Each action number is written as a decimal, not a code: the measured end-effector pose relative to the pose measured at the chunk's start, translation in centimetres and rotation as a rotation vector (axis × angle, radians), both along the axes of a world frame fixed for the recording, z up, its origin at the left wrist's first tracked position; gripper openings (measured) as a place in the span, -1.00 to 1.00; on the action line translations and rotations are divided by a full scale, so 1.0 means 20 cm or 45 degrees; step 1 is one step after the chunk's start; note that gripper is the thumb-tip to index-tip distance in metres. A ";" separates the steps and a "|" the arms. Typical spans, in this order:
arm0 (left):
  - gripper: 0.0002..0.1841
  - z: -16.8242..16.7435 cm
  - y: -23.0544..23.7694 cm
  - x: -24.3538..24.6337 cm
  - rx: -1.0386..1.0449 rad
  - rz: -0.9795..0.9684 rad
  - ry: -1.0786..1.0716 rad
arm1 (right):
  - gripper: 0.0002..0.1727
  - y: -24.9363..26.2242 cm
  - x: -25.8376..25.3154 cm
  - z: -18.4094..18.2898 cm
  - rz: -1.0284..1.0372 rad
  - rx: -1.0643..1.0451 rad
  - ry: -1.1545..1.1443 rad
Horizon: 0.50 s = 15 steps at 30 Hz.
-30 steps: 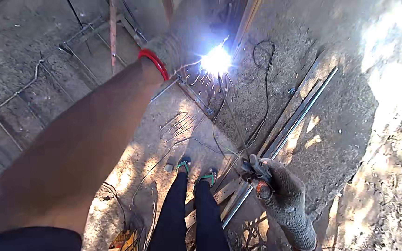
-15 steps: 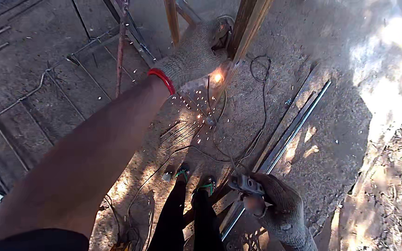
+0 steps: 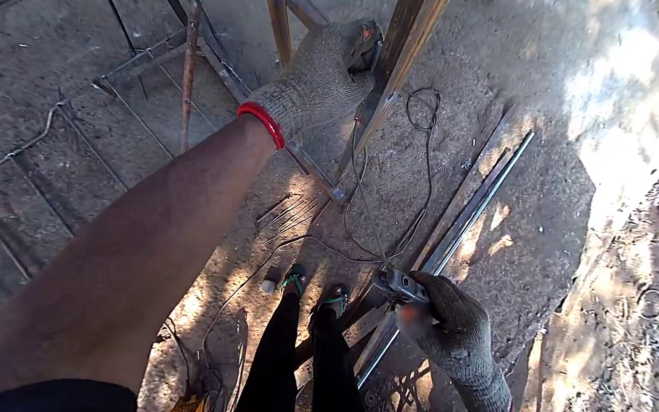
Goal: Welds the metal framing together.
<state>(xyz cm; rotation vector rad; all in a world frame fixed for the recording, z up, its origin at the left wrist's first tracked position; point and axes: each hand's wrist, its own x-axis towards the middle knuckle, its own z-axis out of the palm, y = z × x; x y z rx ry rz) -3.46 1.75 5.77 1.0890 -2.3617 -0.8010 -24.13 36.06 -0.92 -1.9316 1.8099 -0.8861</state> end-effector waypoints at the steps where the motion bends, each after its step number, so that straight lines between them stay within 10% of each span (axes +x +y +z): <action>1: -0.73 -0.02 -0.01 0.00 -0.041 0.001 0.013 | -0.30 0.00 0.00 -0.01 0.004 -0.004 -0.019; 5: -0.73 -0.18 -0.09 -0.02 -0.417 -0.028 0.217 | -0.32 0.00 0.00 -0.01 -0.003 -0.012 -0.026; 8: -0.76 -0.01 -0.04 -0.05 -0.055 0.105 -0.074 | -0.34 0.00 0.01 -0.01 -0.023 -0.010 -0.024; 12: -0.72 -0.37 -0.25 0.00 -0.310 0.043 0.041 | -0.37 -0.01 0.01 -0.02 -0.019 -0.026 -0.057; 15: -0.63 -0.06 -0.05 0.03 -0.166 -0.012 -0.088 | -0.28 0.01 0.01 0.01 0.018 -0.007 0.009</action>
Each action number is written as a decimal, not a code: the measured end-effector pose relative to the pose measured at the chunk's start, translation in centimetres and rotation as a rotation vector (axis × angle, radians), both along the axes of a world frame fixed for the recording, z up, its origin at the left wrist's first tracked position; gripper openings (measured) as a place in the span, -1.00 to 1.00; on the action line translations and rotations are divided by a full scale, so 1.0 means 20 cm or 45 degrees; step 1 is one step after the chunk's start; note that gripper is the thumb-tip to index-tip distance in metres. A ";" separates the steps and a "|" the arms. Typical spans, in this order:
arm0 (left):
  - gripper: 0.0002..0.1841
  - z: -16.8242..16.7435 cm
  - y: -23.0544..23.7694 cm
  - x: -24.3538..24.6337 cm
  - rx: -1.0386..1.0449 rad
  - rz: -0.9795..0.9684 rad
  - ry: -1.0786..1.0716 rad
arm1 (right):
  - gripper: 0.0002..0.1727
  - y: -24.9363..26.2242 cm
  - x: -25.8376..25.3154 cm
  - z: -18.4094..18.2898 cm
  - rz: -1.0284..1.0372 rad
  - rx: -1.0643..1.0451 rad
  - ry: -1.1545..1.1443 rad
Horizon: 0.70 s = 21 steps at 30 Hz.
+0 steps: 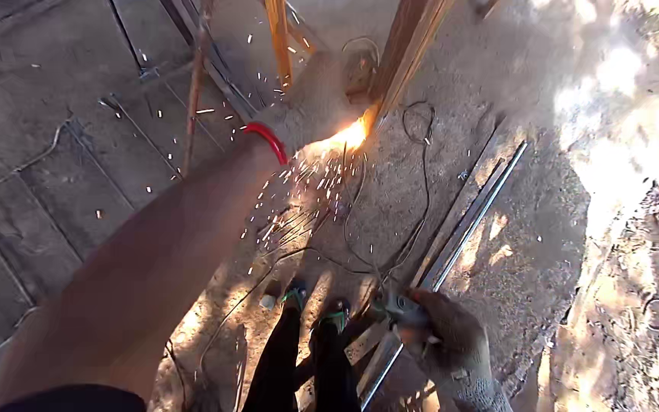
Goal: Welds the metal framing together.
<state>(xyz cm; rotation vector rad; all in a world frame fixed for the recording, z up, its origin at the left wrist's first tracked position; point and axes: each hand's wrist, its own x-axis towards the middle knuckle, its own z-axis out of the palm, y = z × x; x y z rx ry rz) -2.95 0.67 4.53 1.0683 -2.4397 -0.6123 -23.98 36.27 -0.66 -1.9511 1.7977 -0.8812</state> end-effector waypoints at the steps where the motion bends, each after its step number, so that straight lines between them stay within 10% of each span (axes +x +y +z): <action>1: -0.62 0.08 0.03 -0.02 0.054 0.025 0.025 | -0.26 0.02 0.00 0.01 0.012 0.023 0.016; 8: -0.74 -0.02 0.16 0.10 0.450 -0.051 0.076 | -0.33 0.28 0.03 0.02 -0.011 0.297 -0.064; 10: -0.70 -0.24 0.19 0.08 0.200 -0.136 0.423 | -0.35 0.33 0.03 0.02 -0.043 0.306 -0.081; 12: -0.70 -0.01 0.15 0.04 0.406 -0.038 0.022 | -0.29 0.37 0.04 0.02 -0.057 0.276 -0.097; 14: -0.72 -0.12 -0.03 0.01 -0.055 -0.117 0.164 | -0.23 0.38 0.04 0.04 -0.064 0.225 -0.125; 21: -0.64 -0.13 -0.07 0.01 0.040 -0.086 0.242 | -0.31 0.23 0.05 0.17 -0.008 -0.025 -0.118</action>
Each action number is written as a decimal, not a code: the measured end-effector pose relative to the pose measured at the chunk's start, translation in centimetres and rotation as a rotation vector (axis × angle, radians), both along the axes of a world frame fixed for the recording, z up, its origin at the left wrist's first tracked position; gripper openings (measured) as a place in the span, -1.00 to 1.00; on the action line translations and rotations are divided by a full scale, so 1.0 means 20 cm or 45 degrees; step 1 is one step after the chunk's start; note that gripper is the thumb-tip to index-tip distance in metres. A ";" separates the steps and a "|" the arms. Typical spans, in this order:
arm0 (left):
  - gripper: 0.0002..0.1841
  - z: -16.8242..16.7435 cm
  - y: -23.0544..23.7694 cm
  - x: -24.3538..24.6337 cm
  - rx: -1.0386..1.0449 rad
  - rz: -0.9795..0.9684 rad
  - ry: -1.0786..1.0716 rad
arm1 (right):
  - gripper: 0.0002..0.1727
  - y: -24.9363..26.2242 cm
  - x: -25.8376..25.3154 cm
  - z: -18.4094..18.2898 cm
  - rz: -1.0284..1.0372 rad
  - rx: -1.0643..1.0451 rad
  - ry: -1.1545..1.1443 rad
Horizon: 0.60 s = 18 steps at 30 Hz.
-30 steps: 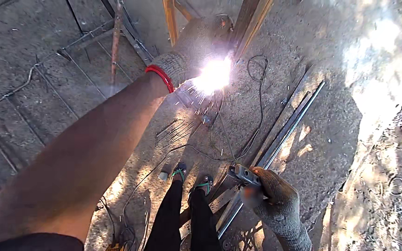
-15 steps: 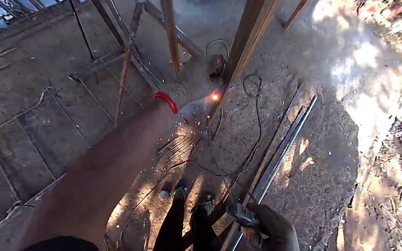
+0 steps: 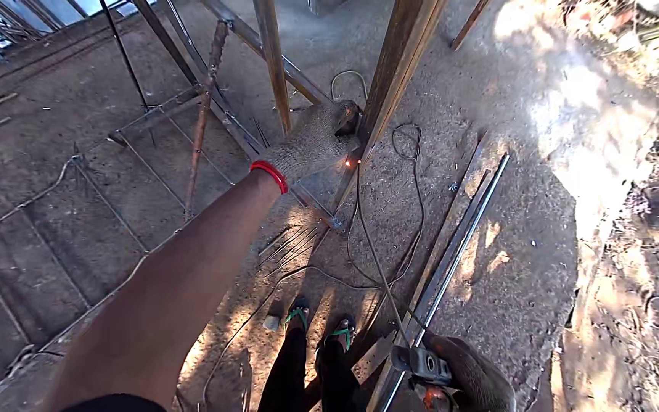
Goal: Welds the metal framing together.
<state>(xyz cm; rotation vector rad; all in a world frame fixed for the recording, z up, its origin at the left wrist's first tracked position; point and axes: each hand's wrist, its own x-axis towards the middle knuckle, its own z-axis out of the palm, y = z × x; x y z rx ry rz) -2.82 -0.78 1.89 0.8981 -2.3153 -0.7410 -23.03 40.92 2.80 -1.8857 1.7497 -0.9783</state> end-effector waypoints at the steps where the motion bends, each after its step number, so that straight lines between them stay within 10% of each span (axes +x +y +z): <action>1: -0.58 0.06 0.04 0.02 0.081 0.036 -0.073 | -0.30 -0.03 0.00 0.02 -0.001 -0.039 0.025; 5: -0.71 0.10 0.21 0.17 0.247 0.218 -0.228 | -0.28 -0.15 0.03 0.03 -0.039 -0.188 0.098; 18: -0.68 -0.66 1.41 0.84 1.223 0.312 -0.739 | -0.30 -0.25 -0.02 0.01 -0.023 -0.221 0.115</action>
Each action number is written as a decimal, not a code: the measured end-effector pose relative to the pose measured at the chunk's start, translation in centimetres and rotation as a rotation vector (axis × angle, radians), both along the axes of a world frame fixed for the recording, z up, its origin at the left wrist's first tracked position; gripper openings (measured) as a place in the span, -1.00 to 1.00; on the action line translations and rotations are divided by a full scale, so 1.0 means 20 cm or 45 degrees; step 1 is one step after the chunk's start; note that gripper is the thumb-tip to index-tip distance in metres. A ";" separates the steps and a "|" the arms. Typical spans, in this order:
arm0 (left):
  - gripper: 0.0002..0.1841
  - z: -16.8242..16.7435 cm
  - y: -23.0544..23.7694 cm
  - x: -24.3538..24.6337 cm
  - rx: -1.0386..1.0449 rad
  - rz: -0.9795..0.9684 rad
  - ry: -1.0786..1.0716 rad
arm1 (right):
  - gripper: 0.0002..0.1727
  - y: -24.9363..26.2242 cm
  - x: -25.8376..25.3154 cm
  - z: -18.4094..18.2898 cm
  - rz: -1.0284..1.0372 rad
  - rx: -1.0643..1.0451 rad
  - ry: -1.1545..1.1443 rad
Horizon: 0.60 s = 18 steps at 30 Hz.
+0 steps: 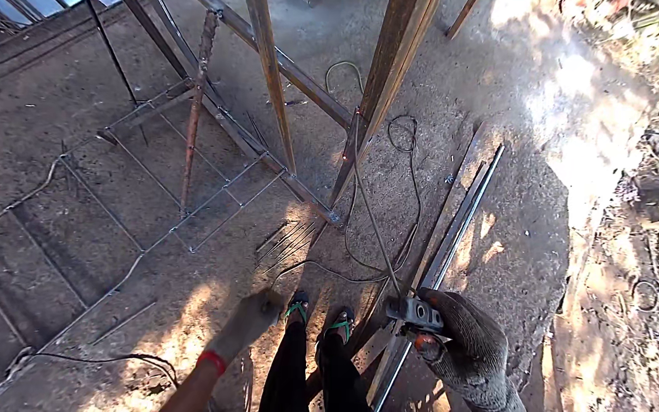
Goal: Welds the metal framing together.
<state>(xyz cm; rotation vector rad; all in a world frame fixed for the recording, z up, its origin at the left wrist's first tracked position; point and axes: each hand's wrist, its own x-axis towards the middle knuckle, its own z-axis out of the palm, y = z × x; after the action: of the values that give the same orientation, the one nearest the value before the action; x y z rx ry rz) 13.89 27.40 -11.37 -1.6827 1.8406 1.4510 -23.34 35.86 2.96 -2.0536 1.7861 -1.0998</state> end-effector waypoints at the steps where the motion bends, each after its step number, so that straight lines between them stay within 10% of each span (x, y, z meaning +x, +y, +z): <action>1: -0.66 -0.03 0.09 0.03 0.065 0.001 -0.037 | -0.30 0.00 0.00 0.00 -0.003 0.000 0.010; 11: -0.60 -0.18 0.72 0.19 0.336 -0.035 -0.138 | -0.34 0.02 0.02 0.03 -0.081 0.030 0.126; 18: -0.59 -0.18 0.82 0.20 0.296 0.074 -0.125 | -0.43 0.02 0.01 0.08 0.063 0.158 -0.643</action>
<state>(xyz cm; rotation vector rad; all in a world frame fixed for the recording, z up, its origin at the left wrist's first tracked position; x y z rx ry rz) 17.96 43.70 -14.89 -1.6721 1.5193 1.5106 -23.10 36.33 4.55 -1.5578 1.4979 -1.3103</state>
